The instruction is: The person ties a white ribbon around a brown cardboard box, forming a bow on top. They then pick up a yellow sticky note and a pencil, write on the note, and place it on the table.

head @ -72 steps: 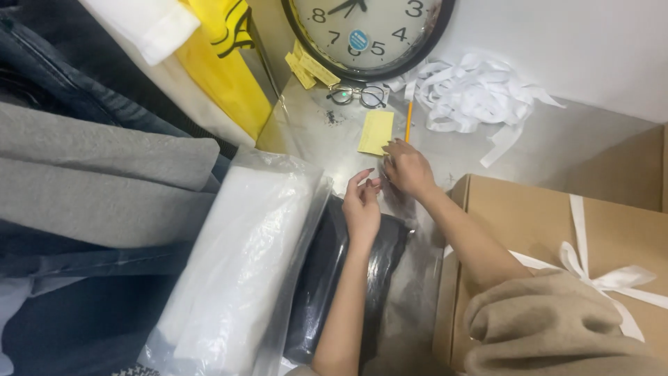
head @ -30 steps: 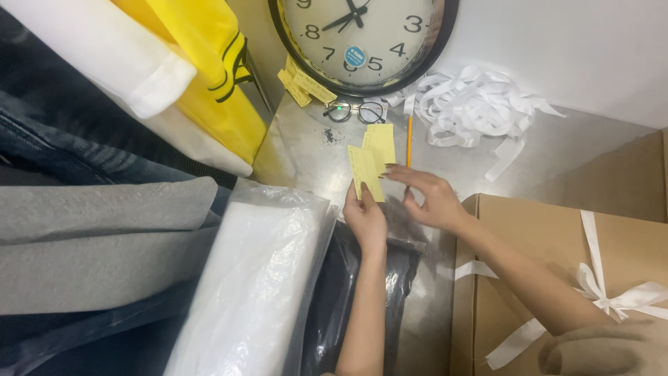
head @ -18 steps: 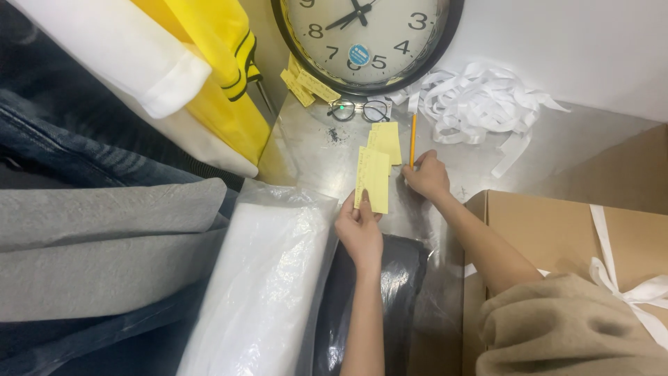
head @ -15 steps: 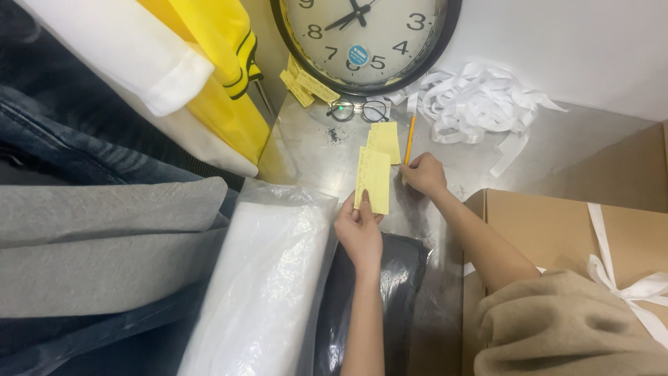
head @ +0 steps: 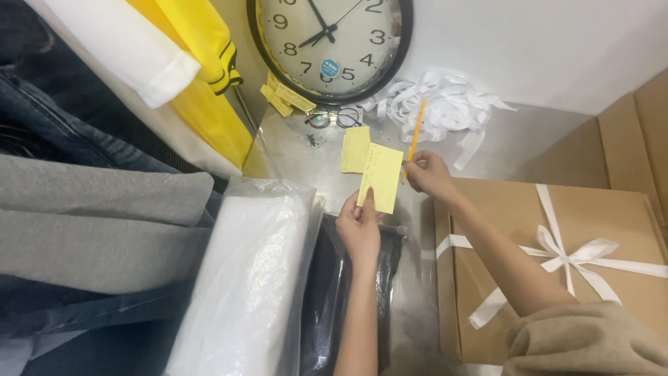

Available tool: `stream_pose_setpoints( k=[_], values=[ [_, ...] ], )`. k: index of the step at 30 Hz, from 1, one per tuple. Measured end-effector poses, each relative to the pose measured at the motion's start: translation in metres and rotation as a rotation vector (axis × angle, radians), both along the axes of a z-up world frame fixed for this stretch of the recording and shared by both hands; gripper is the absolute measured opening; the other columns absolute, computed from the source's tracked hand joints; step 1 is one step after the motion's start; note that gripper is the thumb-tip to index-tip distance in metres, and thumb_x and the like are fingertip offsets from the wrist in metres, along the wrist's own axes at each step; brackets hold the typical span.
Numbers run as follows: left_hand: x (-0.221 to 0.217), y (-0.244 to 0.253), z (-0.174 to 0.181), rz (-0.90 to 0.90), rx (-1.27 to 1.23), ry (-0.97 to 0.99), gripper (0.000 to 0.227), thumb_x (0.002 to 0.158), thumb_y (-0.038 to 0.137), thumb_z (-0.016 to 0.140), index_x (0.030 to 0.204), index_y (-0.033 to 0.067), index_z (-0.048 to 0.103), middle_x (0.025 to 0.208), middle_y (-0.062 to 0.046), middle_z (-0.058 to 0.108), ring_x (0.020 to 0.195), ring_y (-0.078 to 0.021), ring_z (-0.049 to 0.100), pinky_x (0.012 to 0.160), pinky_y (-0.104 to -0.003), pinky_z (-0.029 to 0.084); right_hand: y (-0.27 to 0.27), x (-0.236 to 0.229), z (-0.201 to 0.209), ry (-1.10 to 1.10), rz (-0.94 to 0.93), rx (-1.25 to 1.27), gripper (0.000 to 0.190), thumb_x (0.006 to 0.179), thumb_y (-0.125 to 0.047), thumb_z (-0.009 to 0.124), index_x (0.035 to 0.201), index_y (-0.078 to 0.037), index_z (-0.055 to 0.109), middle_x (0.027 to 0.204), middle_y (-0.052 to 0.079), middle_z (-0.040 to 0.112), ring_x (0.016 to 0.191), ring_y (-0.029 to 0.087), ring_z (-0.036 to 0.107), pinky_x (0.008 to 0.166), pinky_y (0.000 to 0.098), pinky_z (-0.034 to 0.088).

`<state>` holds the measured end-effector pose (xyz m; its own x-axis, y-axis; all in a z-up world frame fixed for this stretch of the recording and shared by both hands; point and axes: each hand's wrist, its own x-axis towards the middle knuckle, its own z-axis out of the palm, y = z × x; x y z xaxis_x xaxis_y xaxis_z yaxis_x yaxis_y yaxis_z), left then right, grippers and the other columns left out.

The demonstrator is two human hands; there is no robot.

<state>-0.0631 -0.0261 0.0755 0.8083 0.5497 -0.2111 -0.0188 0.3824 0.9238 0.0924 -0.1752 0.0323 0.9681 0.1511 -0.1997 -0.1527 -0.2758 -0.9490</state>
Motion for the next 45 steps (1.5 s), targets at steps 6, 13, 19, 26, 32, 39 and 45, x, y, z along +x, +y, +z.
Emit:
stream_pose_setpoints(
  k=[6,13,19,26,32,39,45],
  values=[
    [-0.043,-0.026,0.03,-0.098,0.055,-0.035,0.029,0.101,0.004,0.072,0.128,-0.0053,0.074,0.11,-0.036,0.077,0.096,-0.0425,0.078,0.076,-0.043,0.071,-0.06,-0.102,0.073,-0.55,-0.106,0.068,0.027,0.1,-0.003,0.077,0.112,-0.01,0.054,0.082,0.007,0.068,0.063,0.014,0.065,0.059,0.0259,0.054],
    [-0.128,-0.086,0.038,-0.287,-0.013,-0.107,0.031,0.098,0.008,0.079,0.127,-0.0029,0.077,0.104,-0.03,0.08,0.091,-0.0364,0.08,0.076,-0.043,0.071,-0.151,-0.206,0.086,-0.661,-0.219,0.132,0.026,0.111,-0.008,0.071,0.112,-0.009,0.046,0.091,0.009,0.065,0.066,0.016,0.067,0.053,0.0238,0.053],
    [-0.223,-0.173,0.028,-0.39,-0.132,-0.073,0.037,0.095,0.016,0.085,0.128,0.0,0.076,0.104,-0.024,0.081,0.089,-0.033,0.081,0.079,-0.044,0.071,-0.229,-0.329,0.098,-0.349,-0.226,0.196,0.076,0.118,-0.064,0.023,0.122,-0.001,0.063,0.101,0.022,0.078,0.092,0.03,0.079,0.074,0.0384,0.063],
    [-0.321,-0.227,0.018,-0.568,0.101,-0.169,0.035,0.106,0.031,0.068,0.123,0.0025,0.08,0.107,-0.014,0.082,0.098,-0.0189,0.075,0.085,-0.037,0.066,-0.278,-0.435,0.089,-0.49,-0.136,0.094,0.009,0.102,-0.004,0.076,0.11,-0.001,0.076,0.071,0.014,0.072,0.064,0.018,0.072,0.061,0.0264,0.06],
    [-0.347,-0.247,0.036,-0.667,0.294,-0.346,0.039,0.115,0.041,0.055,0.129,0.0122,0.078,0.111,-0.01,0.079,0.11,-0.0224,0.072,0.097,-0.04,0.059,-0.312,-0.489,0.112,-0.401,0.067,-0.003,0.009,0.094,-0.006,0.081,0.103,-0.004,0.08,0.067,0.014,0.073,0.062,0.017,0.068,0.061,0.0305,0.062],
    [-0.37,-0.284,0.077,-0.695,0.332,-0.554,0.032,0.117,0.031,0.055,0.129,0.0138,0.079,0.135,-0.014,0.076,0.139,-0.0313,0.064,0.121,-0.05,0.045,-0.328,-0.504,0.139,-0.331,0.149,0.096,0.008,0.098,-0.006,0.074,0.095,0.002,0.074,0.061,0.014,0.069,0.051,0.02,0.068,0.05,0.0314,0.061],
    [-0.354,-0.301,0.038,-0.559,0.31,-0.438,0.027,0.114,0.027,0.063,0.12,0.0097,0.083,0.113,-0.007,0.082,0.115,-0.0143,0.069,0.103,-0.04,0.056,-0.333,-0.497,0.141,-0.337,0.098,0.003,0.014,0.103,-0.011,0.072,0.094,0.0,0.073,0.06,0.014,0.068,0.052,0.022,0.07,0.055,0.0323,0.062]
  ],
)
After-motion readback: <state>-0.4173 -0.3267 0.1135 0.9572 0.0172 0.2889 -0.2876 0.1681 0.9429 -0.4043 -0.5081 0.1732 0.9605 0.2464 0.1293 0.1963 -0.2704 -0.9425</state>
